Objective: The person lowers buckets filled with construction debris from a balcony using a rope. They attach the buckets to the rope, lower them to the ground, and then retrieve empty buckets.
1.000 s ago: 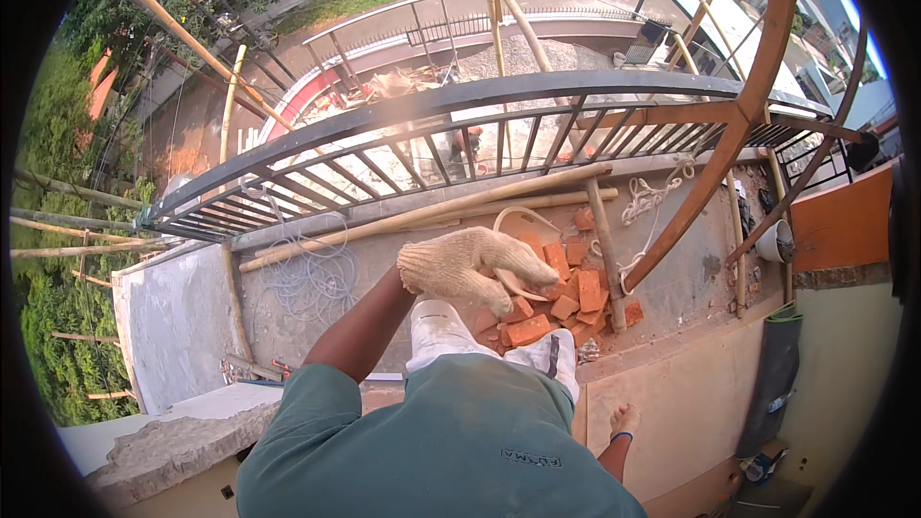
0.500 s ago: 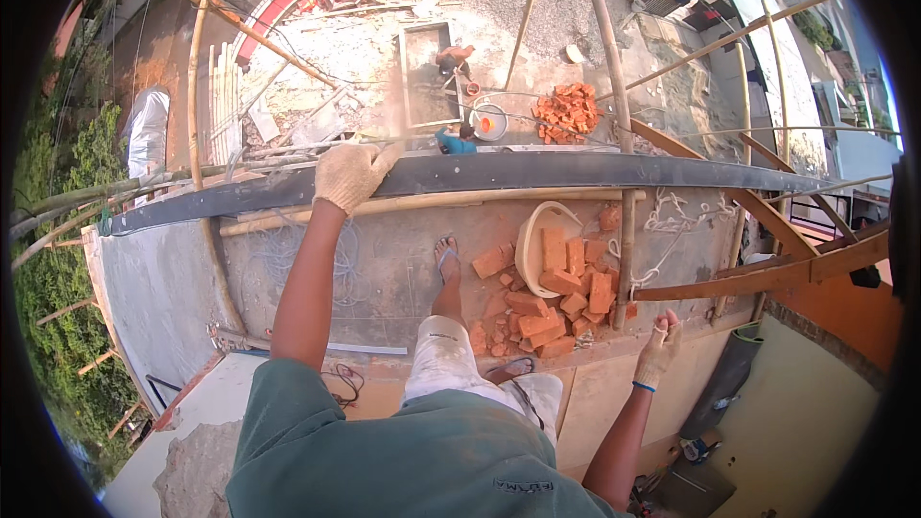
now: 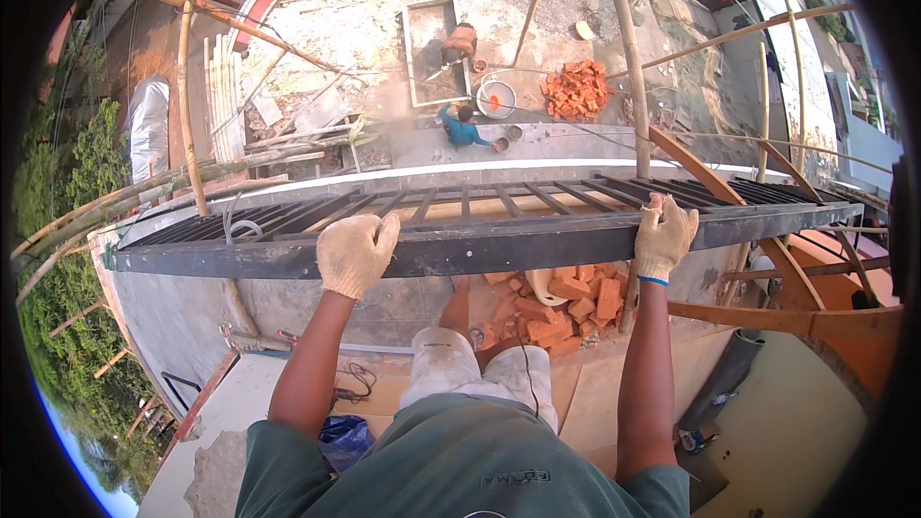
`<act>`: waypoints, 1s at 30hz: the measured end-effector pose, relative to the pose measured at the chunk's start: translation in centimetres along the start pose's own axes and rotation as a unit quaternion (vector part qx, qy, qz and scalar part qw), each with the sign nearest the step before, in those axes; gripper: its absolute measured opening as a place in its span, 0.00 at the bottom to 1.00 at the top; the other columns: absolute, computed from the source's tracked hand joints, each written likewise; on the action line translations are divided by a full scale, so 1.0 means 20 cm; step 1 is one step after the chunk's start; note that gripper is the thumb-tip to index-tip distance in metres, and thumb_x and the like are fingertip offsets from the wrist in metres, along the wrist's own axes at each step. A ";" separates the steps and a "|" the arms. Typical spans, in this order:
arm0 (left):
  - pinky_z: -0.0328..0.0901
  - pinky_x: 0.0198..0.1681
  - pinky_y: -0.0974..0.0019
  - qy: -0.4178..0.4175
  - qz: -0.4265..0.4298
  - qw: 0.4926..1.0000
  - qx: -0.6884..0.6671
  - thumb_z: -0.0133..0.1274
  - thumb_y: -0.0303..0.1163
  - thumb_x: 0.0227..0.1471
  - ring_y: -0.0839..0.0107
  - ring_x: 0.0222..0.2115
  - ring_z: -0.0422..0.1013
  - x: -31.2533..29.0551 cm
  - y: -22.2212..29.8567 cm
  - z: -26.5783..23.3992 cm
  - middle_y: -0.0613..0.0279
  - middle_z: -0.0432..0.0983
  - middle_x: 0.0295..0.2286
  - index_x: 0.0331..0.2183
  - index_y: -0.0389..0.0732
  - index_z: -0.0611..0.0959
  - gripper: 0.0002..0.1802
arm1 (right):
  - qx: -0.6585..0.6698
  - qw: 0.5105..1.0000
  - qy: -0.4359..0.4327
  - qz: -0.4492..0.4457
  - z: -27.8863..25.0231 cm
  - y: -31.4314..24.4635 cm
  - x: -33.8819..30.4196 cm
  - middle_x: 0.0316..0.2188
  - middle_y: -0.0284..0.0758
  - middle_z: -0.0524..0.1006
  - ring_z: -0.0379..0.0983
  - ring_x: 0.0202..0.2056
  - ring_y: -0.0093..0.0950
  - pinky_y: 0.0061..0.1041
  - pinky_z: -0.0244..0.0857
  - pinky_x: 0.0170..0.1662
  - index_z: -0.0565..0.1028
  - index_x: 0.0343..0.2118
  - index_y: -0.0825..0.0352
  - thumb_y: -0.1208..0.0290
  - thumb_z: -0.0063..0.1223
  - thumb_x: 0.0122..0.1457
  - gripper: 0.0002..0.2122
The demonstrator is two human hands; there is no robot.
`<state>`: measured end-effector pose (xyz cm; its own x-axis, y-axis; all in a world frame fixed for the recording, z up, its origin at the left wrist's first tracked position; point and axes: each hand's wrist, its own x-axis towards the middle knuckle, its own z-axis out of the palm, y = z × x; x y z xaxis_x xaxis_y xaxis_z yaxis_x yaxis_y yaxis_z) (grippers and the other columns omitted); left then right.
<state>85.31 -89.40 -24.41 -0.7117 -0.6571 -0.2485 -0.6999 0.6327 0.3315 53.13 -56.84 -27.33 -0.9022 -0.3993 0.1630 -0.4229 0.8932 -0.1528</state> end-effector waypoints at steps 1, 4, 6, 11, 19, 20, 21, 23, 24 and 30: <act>0.65 0.25 0.51 0.001 0.004 1.000 0.000 0.54 0.45 0.58 0.50 0.19 0.73 0.01 0.00 0.00 0.48 0.74 0.17 0.16 0.39 0.82 0.24 | -0.003 1.000 -0.001 0.004 -0.01 -0.01 0.00 0.30 0.36 0.81 0.77 0.40 0.36 0.45 0.52 0.68 0.82 0.34 0.61 0.60 0.52 0.65 0.11; 0.65 0.25 0.50 -0.005 0.003 1.000 -0.004 0.55 0.46 0.57 0.50 0.19 0.73 0.01 0.02 -0.02 0.48 0.75 0.16 0.16 0.39 0.82 0.25 | -0.004 1.000 -0.006 0.014 -0.02 -0.02 0.00 0.28 0.36 0.80 0.76 0.39 0.36 0.45 0.53 0.68 0.81 0.32 0.62 0.63 0.53 0.64 0.10; 0.65 0.25 0.50 0.006 0.007 1.000 -0.012 0.55 0.45 0.57 0.50 0.19 0.73 0.01 0.02 -0.01 0.48 0.74 0.16 0.16 0.39 0.82 0.25 | -0.019 0.999 -0.023 0.016 -0.03 -0.02 0.01 0.29 0.37 0.81 0.77 0.40 0.37 0.44 0.51 0.68 0.82 0.34 0.61 0.62 0.50 0.65 0.11; 0.65 0.26 0.49 0.029 0.026 0.999 -0.016 0.55 0.44 0.57 0.49 0.19 0.73 0.01 -0.01 0.01 0.49 0.75 0.17 0.15 0.38 0.81 0.25 | -0.013 1.000 -0.020 0.010 -0.01 0.00 0.01 0.27 0.36 0.80 0.76 0.39 0.35 0.46 0.52 0.68 0.80 0.32 0.62 0.64 0.55 0.61 0.08; 0.66 0.29 0.47 0.040 0.028 0.998 -0.027 0.54 0.43 0.58 0.48 0.22 0.74 0.00 -0.02 0.03 0.48 0.76 0.18 0.17 0.39 0.82 0.23 | -0.020 0.998 -0.052 0.002 -0.04 -0.02 0.02 0.28 0.34 0.81 0.76 0.42 0.35 0.46 0.50 0.68 0.80 0.32 0.61 0.65 0.55 0.59 0.06; 0.66 0.29 0.47 0.038 0.023 0.999 -0.026 0.54 0.43 0.58 0.48 0.22 0.74 0.01 -0.01 0.02 0.49 0.76 0.18 0.17 0.39 0.82 0.23 | -0.021 0.998 -0.056 0.003 -0.04 -0.03 0.03 0.28 0.35 0.81 0.76 0.42 0.35 0.46 0.50 0.68 0.80 0.32 0.61 0.65 0.54 0.59 0.07; 0.67 0.29 0.47 0.036 0.017 0.999 -0.024 0.54 0.43 0.58 0.48 0.22 0.74 0.01 -0.01 0.02 0.49 0.76 0.18 0.17 0.39 0.82 0.23 | -0.021 0.998 -0.061 0.004 -0.05 -0.03 0.04 0.28 0.36 0.81 0.76 0.42 0.36 0.46 0.50 0.68 0.80 0.32 0.61 0.66 0.54 0.59 0.07; 0.67 0.30 0.47 0.031 0.011 0.999 -0.021 0.54 0.44 0.58 0.48 0.23 0.75 0.00 0.00 0.01 0.49 0.76 0.19 0.17 0.39 0.82 0.23 | -0.027 0.997 -0.070 0.006 -0.05 -0.04 0.03 0.29 0.37 0.81 0.76 0.42 0.37 0.46 0.50 0.68 0.80 0.32 0.61 0.65 0.54 0.59 0.07; 0.67 0.30 0.47 0.026 0.011 0.999 -0.020 0.53 0.44 0.58 0.48 0.23 0.75 0.00 0.00 0.00 0.49 0.77 0.19 0.17 0.39 0.82 0.23 | -0.033 0.997 -0.074 0.008 -0.05 -0.03 0.03 0.29 0.38 0.81 0.76 0.42 0.37 0.47 0.51 0.68 0.81 0.32 0.61 0.65 0.54 0.59 0.07; 0.69 0.32 0.48 0.027 0.015 0.999 -0.018 0.52 0.43 0.58 0.49 0.23 0.76 0.00 -0.02 0.00 0.49 0.78 0.19 0.18 0.39 0.83 0.23 | -0.043 0.996 -0.081 0.021 -0.04 -0.03 0.03 0.30 0.40 0.81 0.76 0.42 0.38 0.47 0.51 0.68 0.81 0.31 0.61 0.63 0.53 0.60 0.09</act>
<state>85.58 -89.53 -24.51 -0.7281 -0.6589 -0.1891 -0.6743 0.6387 0.3706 52.87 -57.44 -26.38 -0.9235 -0.3836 -0.0017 -0.3825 0.9212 -0.0711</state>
